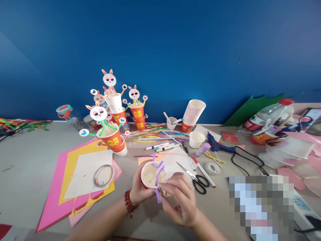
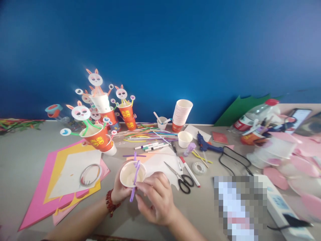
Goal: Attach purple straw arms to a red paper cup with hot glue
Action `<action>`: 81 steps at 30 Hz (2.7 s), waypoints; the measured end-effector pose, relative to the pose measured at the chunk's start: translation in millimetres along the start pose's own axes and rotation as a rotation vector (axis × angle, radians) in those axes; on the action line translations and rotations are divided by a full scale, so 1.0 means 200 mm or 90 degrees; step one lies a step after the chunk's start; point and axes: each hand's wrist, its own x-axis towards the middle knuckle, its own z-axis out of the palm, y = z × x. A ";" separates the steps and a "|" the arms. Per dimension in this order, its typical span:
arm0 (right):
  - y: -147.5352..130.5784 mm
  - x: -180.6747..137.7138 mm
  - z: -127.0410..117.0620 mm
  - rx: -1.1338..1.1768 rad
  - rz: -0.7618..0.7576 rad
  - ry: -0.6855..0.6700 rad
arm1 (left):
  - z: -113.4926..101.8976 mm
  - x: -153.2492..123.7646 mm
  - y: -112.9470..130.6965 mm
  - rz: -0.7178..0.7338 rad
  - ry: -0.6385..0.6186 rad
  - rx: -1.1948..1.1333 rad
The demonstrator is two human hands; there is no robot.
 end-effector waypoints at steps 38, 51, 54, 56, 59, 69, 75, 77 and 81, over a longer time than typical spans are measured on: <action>0.03 -0.01 0.02 0.037 0.028 0.020 | 0.00 0.02 -0.01 0.026 -0.060 0.097; 0.09 -0.05 0.00 0.285 0.220 0.206 | 0.02 -0.01 -0.04 -0.300 -0.186 -0.436; 0.14 -0.07 0.03 0.383 0.391 0.202 | 0.06 0.00 -0.02 -0.310 -0.239 -0.572; 0.15 -0.07 0.04 0.433 0.455 0.177 | 0.09 0.01 -0.01 -0.313 -0.232 -0.641; 0.15 -0.06 0.06 0.470 0.460 0.104 | 0.10 0.00 -0.01 -0.316 -0.232 -0.711; 0.12 -0.05 0.06 0.475 0.356 0.011 | 0.10 -0.04 -0.08 -0.344 -0.303 -0.744; 0.12 -0.05 0.03 0.410 0.340 -0.030 | 0.07 -0.07 -0.12 -0.405 -0.331 -0.770; 0.13 -0.04 0.01 0.399 0.314 -0.042 | 0.06 -0.07 -0.13 -0.434 -0.329 -0.768; 0.14 -0.02 -0.01 0.397 0.286 -0.054 | 0.04 -0.08 -0.14 -0.461 -0.351 -0.745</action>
